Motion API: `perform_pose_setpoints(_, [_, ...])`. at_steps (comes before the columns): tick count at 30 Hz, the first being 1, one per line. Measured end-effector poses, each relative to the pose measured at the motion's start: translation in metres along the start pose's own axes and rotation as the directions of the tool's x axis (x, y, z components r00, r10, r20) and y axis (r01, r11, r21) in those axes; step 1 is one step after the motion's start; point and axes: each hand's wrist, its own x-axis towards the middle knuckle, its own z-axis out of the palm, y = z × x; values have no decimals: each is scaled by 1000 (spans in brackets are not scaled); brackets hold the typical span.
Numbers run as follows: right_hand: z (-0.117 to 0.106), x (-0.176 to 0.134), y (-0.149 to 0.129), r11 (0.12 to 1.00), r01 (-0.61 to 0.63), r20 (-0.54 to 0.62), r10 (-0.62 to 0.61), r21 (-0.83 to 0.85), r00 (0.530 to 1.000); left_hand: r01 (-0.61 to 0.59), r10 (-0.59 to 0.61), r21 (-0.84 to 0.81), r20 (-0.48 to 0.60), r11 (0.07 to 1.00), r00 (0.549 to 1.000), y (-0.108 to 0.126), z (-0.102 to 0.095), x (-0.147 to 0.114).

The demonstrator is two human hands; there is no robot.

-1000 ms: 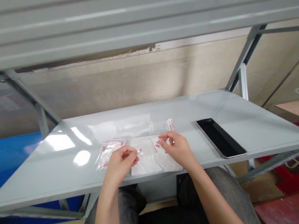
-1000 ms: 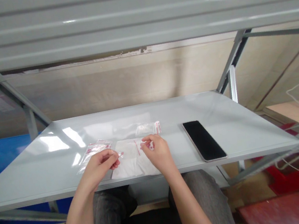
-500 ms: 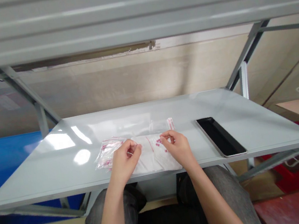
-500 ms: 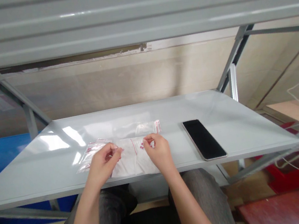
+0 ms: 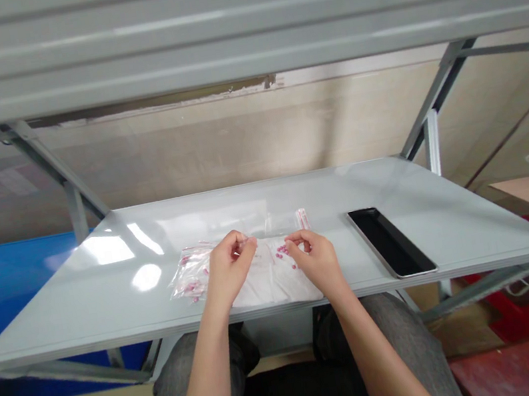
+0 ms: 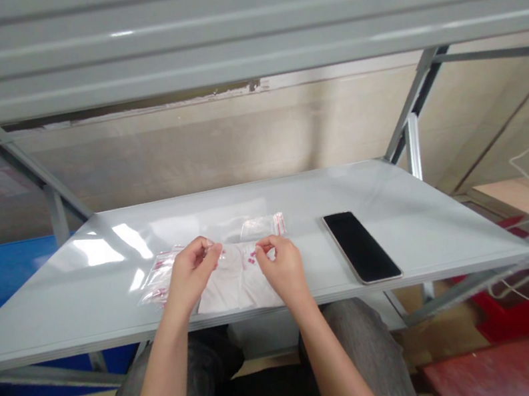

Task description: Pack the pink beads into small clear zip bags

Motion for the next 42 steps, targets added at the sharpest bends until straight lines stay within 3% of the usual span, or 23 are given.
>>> perform_pose_setpoints(8, [-2,0,-2,999,17,-28,-18,-44,999,-91,86,215,32,972,996,0,11,7])
perform_pose_setpoints(16, [-2,0,1,997,50,-14,-51,-65,999,-95,88,169,51,981,995,1,15,9])
perform_pose_setpoints(19, [-4,-1,-3,974,204,-1,-205,-102,979,-101,93,135,68,986,993,3,16,8])
perform_pose_setpoints(22, [-7,-5,-12,900,411,56,-408,-146,911,-109,101,98,79,989,992,4,16,8])
perform_pose_setpoints(26, [-8,-8,-20,826,528,147,-508,-198,849,-98,93,61,76,993,993,6,15,8])
perform_pose_setpoints(29, [-8,-9,-22,803,546,182,-516,-238,837,-103,98,60,80,993,992,6,15,7])
perform_pose_setpoints(42, [-7,-8,-20,786,565,141,-548,-250,825,-105,98,50,137,993,986,4,12,6])
